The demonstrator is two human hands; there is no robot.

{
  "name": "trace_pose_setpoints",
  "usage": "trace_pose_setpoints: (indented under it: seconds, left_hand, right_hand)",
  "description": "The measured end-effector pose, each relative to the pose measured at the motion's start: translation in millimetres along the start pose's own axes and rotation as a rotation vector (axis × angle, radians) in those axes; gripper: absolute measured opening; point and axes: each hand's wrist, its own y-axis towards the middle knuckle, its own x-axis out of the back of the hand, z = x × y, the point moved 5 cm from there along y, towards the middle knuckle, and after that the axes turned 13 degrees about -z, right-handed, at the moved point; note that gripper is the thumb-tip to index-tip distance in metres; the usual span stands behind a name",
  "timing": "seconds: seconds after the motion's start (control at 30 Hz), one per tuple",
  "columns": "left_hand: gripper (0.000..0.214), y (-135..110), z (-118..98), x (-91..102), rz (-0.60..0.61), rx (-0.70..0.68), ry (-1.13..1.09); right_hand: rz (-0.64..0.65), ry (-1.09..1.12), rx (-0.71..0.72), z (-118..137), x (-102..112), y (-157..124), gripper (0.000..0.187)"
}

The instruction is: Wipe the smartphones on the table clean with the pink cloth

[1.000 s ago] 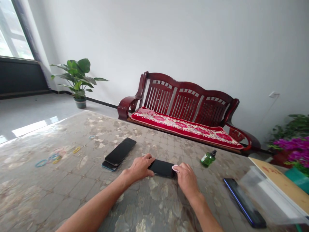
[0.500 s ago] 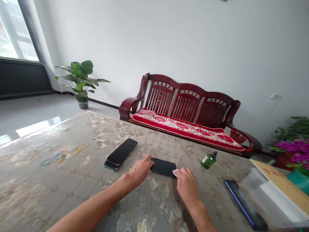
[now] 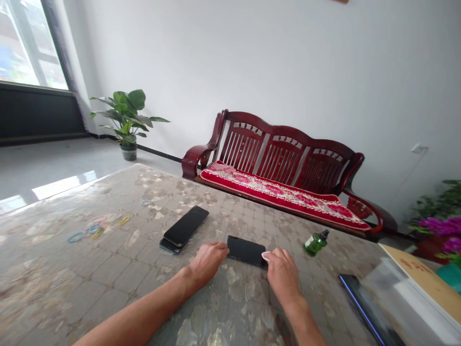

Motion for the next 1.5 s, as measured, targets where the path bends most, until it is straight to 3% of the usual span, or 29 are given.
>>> trace_pose_setpoints:
  seconds: [0.23, 0.5, 0.77, 1.0, 1.3, 1.5]
  left_hand:
    - [0.019, 0, -1, 2.1, -0.021, -0.015, 0.014]
    - [0.02, 1, 0, 0.0, -0.037, -0.024, -0.008]
    - [0.021, 2, 0, -4.3, -0.05, -0.056, 0.039]
    - [0.021, 2, 1, -4.3, -0.07, -0.06, 0.01]
    - [0.023, 4, -1, 0.4, -0.059, -0.015, 0.009]
    - [0.022, 3, 0, -1.1, -0.059, -0.039, -0.004]
  right_hand:
    - [-0.013, 0.113, 0.081, 46, -9, 0, 0.033]
    - [0.022, -0.017, -0.053, -1, -10, 13, 0.028]
    - [0.004, 0.094, 0.019, 40, -21, 17, 0.029]
    - [0.021, -0.019, -0.088, 4, -20, 23, 0.028]
    - [0.036, 0.049, -0.011, 48, -25, 34, 0.027]
    - [0.011, -0.022, -0.08, 17, -20, 31, 0.029]
